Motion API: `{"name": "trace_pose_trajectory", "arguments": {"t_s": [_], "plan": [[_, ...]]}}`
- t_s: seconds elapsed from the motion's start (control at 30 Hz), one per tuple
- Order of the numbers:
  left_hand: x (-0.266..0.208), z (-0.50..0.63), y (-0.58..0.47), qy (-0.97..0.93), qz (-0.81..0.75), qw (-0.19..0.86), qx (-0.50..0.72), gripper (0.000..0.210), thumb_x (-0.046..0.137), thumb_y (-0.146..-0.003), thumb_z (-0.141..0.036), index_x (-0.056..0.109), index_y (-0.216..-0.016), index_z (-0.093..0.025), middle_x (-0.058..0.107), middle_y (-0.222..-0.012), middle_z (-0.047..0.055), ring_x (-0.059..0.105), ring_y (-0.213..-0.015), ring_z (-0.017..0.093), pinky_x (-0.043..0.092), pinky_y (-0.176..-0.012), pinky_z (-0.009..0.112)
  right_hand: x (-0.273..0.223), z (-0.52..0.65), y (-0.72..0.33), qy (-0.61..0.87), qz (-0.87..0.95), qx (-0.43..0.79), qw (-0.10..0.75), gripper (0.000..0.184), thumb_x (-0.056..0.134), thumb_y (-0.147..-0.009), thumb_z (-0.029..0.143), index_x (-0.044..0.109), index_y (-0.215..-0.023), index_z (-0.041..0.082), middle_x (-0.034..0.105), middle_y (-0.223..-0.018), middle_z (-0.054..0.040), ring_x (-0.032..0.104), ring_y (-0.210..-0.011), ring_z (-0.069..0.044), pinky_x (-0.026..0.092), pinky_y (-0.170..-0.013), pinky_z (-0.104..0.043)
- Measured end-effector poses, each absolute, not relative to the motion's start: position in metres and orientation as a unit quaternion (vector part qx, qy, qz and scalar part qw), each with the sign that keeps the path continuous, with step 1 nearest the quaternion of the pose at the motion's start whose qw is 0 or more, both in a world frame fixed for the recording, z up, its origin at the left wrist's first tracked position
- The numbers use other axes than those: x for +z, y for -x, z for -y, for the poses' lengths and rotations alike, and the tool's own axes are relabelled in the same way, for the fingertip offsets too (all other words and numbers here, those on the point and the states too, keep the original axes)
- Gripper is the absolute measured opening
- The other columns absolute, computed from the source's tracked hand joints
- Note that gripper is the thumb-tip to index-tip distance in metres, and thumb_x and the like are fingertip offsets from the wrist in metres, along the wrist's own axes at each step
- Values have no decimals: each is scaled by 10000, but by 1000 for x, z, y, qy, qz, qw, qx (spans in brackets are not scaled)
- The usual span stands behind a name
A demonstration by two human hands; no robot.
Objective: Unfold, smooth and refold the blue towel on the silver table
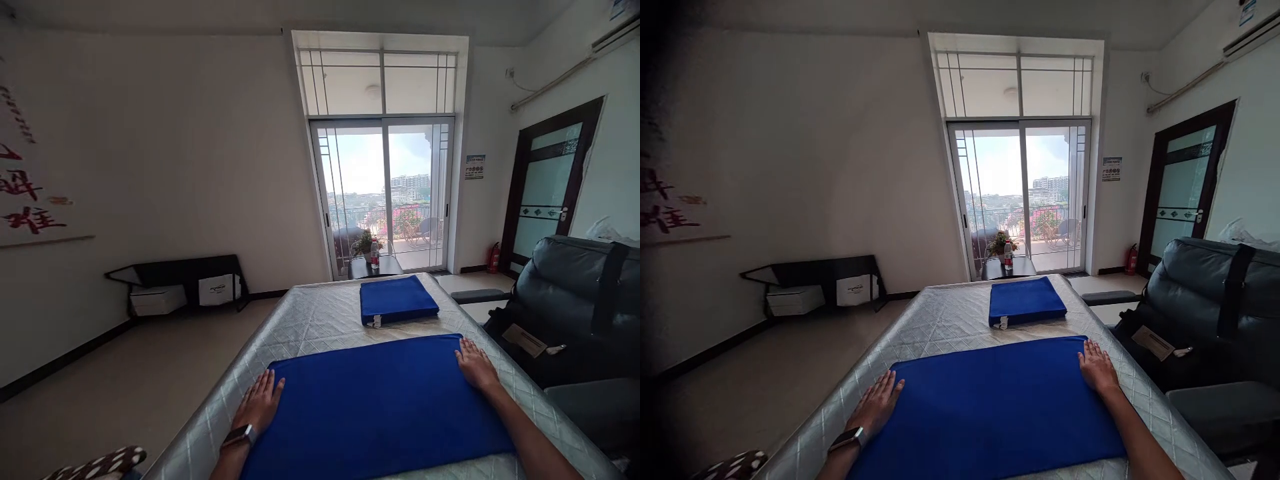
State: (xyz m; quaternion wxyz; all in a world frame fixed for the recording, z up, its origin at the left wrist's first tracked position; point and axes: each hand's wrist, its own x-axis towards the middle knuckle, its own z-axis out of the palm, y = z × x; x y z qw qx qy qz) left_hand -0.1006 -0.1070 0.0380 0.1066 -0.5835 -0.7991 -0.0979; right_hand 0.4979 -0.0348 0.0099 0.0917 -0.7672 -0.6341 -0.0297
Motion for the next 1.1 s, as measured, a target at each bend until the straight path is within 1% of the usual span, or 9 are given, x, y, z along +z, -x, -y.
{"name": "trace_pose_trajectory", "arguments": {"t_s": [0.17, 0.27, 0.37, 0.5, 0.67, 0.87, 0.97, 1.03, 1.1], "plan": [[66, 117, 58, 615, 777, 96, -94, 589, 240, -1004, -351, 479, -1477, -93, 476, -1572, 127, 376, -1489, 250, 297, -1229, 400, 43, 60, -455, 721, 676, -75, 131, 620, 281, -947, 261, 446, -1498, 29, 395, -1577, -202, 248, -1520, -280, 89, -1259, -493], [64, 123, -5, 686, 719, 54, -98, 652, 166, -1014, -435, 442, -1509, -112, 449, -1594, 94, 342, -1505, 214, 282, -1252, 372, 53, 85, -389, 663, 731, -34, 159, 605, 251, -966, 278, 467, -1506, 107, 425, -1574, -131, 272, -1512, -252, 170, -1258, -456], [44, 131, -74, 762, 640, 2, -102, 691, 193, -994, -543, 399, -1540, -172, 392, -1627, 62, 289, -1523, 218, 250, -1279, 381, 46, 111, -318, 572, 801, 32, 174, 622, 230, -992, 372, 408, -1545, 150, 335, -1619, -72, 242, -1521, -244, 209, -1256, -436], [19, 138, -116, 789, 601, -62, -109, 667, 199, -982, -579, 314, -1565, -277, 355, -1640, 20, 239, -1528, 231, 265, -1282, 411, 24, 127, -272, 522, 836, 98, 137, 642, 239, -983, 402, 262, -1601, 227, 195, -1648, -3, 162, -1533, -234, 181, -1262, -443], [18, 139, -112, 795, 594, -62, -109, 710, 144, -978, -617, 274, -1574, -254, 332, -1639, 46, 225, -1527, 241, 262, -1283, 470, 15, 124, -272, 527, 833, 114, 127, 645, 231, -981, 423, 174, -1611, 299, 159, -1641, 50, 134, -1535, -226, 158, -1264, -460], [31, 149, -104, 793, 599, -61, -93, 690, 199, -994, -607, 288, -1570, -238, 312, -1644, 55, 220, -1529, 224, 250, -1284, 439, 28, 130, -285, 570, 806, 115, 113, 663, 221, -995, 418, 251, -1597, 143, 174, -1662, -59, 133, -1545, -227, 122, -1265, -444], [27, 159, -70, 779, 620, -53, -75, 639, 236, -1009, -570, 246, -1575, -273, 244, -1655, 19, 205, -1534, 226, 252, -1276, 462, 29, 135, -320, 604, 783, 103, 105, 650, 217, -1012, 433, 254, -1596, 150, 212, -1671, -58, 147, -1547, -225, 127, -1264, -449], [18, 169, -29, 762, 644, -27, -60, 567, 261, -1021, -499, 202, -1566, -354, 193, -1652, -36, 189, -1533, 212, 261, -1267, 467, 26, 138, -349, 633, 761, 69, 128, 603, 263, -1023, 457, 359, -1568, 217, 304, -1656, -44, 227, -1531, -228, 200, -1249, -436], [4, 182, 22, 746, 665, 7, -25, 546, 324, -1004, -398, 176, -1524, -473, 170, -1631, -108, 164, -1525, 192, 239, -1268, 458, 24, 140, -372, 661, 731, 27, 166, 491, 401, -1021, 481, 521, -1460, 298, 439, -1588, -60, 400, -1443, -255, 338, -1184, -460]]}}
